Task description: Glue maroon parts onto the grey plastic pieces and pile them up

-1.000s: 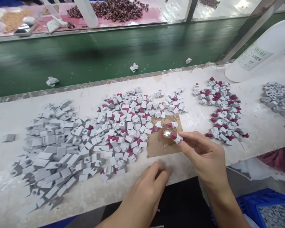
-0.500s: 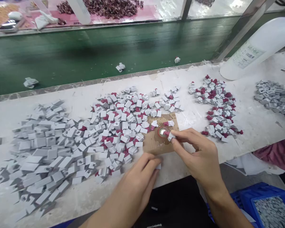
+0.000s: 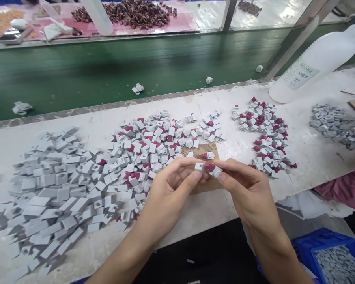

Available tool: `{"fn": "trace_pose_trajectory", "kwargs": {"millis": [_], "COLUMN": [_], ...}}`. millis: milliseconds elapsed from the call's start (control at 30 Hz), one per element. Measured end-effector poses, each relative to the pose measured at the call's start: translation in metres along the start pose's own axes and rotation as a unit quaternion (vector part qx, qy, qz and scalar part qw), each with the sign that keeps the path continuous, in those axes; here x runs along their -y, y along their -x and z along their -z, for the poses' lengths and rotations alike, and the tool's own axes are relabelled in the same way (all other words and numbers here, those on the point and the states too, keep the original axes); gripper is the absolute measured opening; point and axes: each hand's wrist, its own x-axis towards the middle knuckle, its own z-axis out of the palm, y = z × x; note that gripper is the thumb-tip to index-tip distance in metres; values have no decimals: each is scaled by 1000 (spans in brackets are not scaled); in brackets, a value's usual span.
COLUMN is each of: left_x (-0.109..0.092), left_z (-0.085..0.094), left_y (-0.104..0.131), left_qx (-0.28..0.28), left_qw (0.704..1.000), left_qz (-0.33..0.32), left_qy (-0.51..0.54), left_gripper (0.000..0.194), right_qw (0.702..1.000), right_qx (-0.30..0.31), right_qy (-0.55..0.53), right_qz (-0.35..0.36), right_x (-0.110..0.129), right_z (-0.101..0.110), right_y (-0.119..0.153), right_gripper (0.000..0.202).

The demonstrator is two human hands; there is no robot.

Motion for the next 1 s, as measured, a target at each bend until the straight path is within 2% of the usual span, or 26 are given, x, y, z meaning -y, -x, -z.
{"fn": "trace_pose_trajectory", "kwargs": {"millis": [200, 367, 500, 600, 667, 733, 767, 833, 933, 1000], "left_x": [-2, -1, -9, -21, -30, -40, -46, -58, -75, -85], "left_z": [-4, -5, -4, 6, 18, 32, 40, 52, 62, 63], "left_y": [-8, -5, 1, 5, 8, 8, 6, -2, -33, -65], "left_qx": [30, 39, 19, -4, -47, -105, -126, -141, -123, -118], "left_qw": [999, 999, 996, 988, 977, 961, 952, 937, 919, 913], "left_qz": [7, -6, -35, -66, -89, -96, -94, -92, -113, -121], "left_qy": [23, -30, -77, -138, -189, -239, -263, -307, -358, -371], "left_gripper": [15, 11, 11, 14, 20, 25, 26, 26, 24, 18], "right_qw": [1000, 997, 998, 994, 984, 965, 952, 906, 892, 898], "right_qx": [-4, -8, 24, 84, 143, 151, 121, 27, -14, -23], "right_qy": [5, 75, 56, 63, 111, 213, 280, 423, 451, 439], "right_qz": [-1, -5, -4, -3, -7, -8, -1, 20, 19, 10], "right_x": [-1, 7, 18, 30, 39, 45, 45, 40, 20, 7], "right_z": [3, 6, 3, 0, -1, -2, -4, -13, -35, -51], "right_y": [0, -1, -3, -19, -47, -91, -119, -179, -259, -293], "right_gripper": [25, 25, 26, 25, 25, 28, 29, 35, 40, 39]}}
